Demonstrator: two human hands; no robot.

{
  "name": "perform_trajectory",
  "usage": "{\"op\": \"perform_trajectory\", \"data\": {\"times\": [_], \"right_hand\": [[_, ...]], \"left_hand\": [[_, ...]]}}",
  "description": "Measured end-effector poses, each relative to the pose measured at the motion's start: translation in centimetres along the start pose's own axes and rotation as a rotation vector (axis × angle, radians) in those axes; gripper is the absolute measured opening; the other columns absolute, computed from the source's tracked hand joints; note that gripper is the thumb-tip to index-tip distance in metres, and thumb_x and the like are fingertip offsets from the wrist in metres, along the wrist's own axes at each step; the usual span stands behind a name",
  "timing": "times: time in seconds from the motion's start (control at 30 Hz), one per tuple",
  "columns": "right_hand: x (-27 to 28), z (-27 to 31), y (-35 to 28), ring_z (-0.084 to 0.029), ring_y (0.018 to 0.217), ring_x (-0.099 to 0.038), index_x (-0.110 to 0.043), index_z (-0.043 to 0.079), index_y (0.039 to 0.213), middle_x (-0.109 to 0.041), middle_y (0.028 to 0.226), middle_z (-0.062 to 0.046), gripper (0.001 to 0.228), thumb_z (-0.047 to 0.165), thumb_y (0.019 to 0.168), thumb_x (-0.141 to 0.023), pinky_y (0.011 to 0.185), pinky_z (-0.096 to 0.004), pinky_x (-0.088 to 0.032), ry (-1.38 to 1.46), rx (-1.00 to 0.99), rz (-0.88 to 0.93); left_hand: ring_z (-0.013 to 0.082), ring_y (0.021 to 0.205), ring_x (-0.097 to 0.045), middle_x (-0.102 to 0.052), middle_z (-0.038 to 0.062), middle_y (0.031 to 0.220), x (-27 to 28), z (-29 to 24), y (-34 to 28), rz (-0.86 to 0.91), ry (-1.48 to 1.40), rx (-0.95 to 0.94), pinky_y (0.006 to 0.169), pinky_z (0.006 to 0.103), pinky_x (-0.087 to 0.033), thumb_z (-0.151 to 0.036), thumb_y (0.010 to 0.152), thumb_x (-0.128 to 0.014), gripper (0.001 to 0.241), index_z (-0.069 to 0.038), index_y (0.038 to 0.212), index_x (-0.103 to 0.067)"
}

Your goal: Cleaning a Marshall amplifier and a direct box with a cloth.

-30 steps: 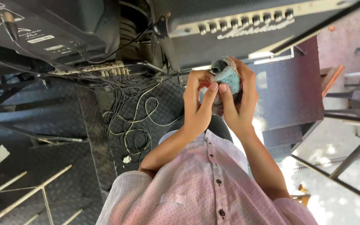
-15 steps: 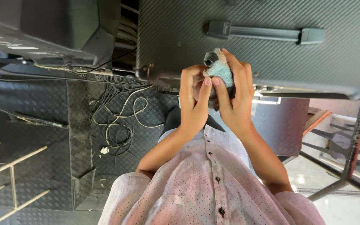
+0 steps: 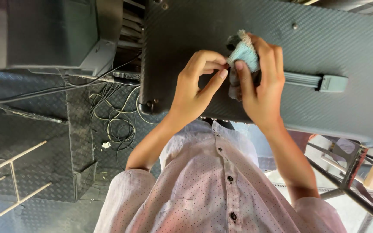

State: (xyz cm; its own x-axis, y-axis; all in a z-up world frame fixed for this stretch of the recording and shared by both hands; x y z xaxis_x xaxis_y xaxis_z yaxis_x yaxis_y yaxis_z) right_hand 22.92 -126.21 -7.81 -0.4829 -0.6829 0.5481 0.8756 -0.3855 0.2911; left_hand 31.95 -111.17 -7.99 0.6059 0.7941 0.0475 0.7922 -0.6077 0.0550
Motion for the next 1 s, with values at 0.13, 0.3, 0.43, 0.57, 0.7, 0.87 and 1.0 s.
{"op": "perform_trajectory", "data": {"times": [0.13, 0.3, 0.43, 0.57, 0.7, 0.87, 1.0], "right_hand": [[-2.2, 0.2, 3.4, -0.032, 0.119, -0.059, -0.053, 0.0, 0.145, -0.055, 0.131, -0.018, 0.035, 0.002, 0.113, -0.067, 0.105, -0.037, -0.05, -0.02, -0.026, 0.058], [-7.4, 1.0, 7.1, -0.036, 0.125, -0.057, -0.048, 0.0, 0.148, -0.047, 0.138, -0.022, 0.042, -0.001, 0.11, -0.068, 0.106, -0.039, -0.051, -0.032, 0.015, 0.175], [-10.9, 0.5, 9.2, -0.039, 0.126, -0.057, -0.048, -0.003, 0.146, -0.045, 0.141, -0.025, 0.043, -0.003, 0.107, -0.067, 0.104, -0.041, -0.051, -0.143, 0.02, 0.23], [-13.4, 1.6, 9.8, -0.039, 0.118, -0.056, -0.055, -0.004, 0.144, -0.05, 0.136, -0.022, 0.046, -0.002, 0.101, -0.072, 0.102, -0.043, -0.052, -0.322, 0.136, 0.279], [-11.9, 2.3, 8.7, -0.036, 0.11, -0.059, -0.064, -0.005, 0.132, -0.058, 0.132, -0.02, 0.037, -0.005, 0.096, -0.072, 0.096, -0.043, -0.052, -0.282, 0.282, 0.371], [-10.7, 1.2, 12.9, -0.033, 0.099, -0.059, -0.071, -0.006, 0.121, -0.062, 0.12, -0.018, 0.031, -0.009, 0.09, -0.074, 0.085, -0.042, -0.05, -0.433, 0.249, 0.336], [-12.7, 1.3, 13.3, -0.03, 0.103, -0.057, -0.069, -0.005, 0.125, -0.059, 0.123, -0.016, 0.03, -0.007, 0.096, -0.075, 0.086, -0.039, -0.051, -0.443, 0.239, 0.318]], "left_hand": [[0.0188, 0.109, -0.073, -0.067, 0.009, 0.116, 4.0, 0.0, 2.3, 0.025, 0.127, -0.026, 0.097, 0.0307, -0.058, -0.006, 0.103, -0.068, 0.016, -0.002, 0.117, -0.063], [0.0166, 0.106, -0.073, -0.069, 0.006, 0.112, 8.9, 1.7, 4.5, -0.035, 0.217, -0.04, 0.095, 0.0305, -0.056, -0.007, 0.104, -0.068, 0.013, -0.004, 0.115, -0.063], [0.0166, 0.103, -0.073, -0.069, 0.004, 0.111, 10.9, 4.1, 5.5, -0.073, 0.201, -0.005, 0.09, 0.0298, -0.055, -0.006, 0.103, -0.068, 0.011, -0.005, 0.113, -0.064], [0.0174, 0.093, -0.067, -0.066, 0.004, 0.105, 11.8, 5.4, 5.9, -0.135, 0.175, -0.014, 0.078, 0.0277, -0.054, -0.006, 0.101, -0.068, 0.009, -0.008, 0.109, -0.065], [0.0167, 0.081, -0.056, -0.061, 0.0, 0.092, 12.5, 5.5, 6.8, -0.126, 0.258, -0.197, 0.083, 0.0342, -0.045, -0.006, 0.095, -0.072, 0.011, -0.009, 0.104, -0.065], [0.0206, 0.097, -0.057, -0.064, 0.005, 0.106, 12.8, 6.1, 7.9, -0.106, 0.2, -0.175, 0.09, 0.0316, -0.046, -0.006, 0.099, -0.071, 0.011, -0.009, 0.108, -0.065], [0.0229, 0.107, -0.056, -0.063, 0.006, 0.114, 13.0, 6.1, 9.1, -0.128, 0.252, -0.189, 0.099, 0.0351, -0.043, -0.013, 0.103, -0.066, 0.012, -0.009, 0.114, -0.065]]}}
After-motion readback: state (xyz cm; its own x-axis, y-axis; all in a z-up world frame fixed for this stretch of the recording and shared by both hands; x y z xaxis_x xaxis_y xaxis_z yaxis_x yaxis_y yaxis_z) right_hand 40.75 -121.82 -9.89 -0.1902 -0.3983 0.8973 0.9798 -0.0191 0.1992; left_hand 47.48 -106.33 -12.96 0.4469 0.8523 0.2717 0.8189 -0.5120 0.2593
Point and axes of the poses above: each hand's wrist, its own y-axis towards the middle knuckle, its own x-axis out of the back of the hand, z = x × y, the point moved 1 cm from there along y, towards the middle knuckle
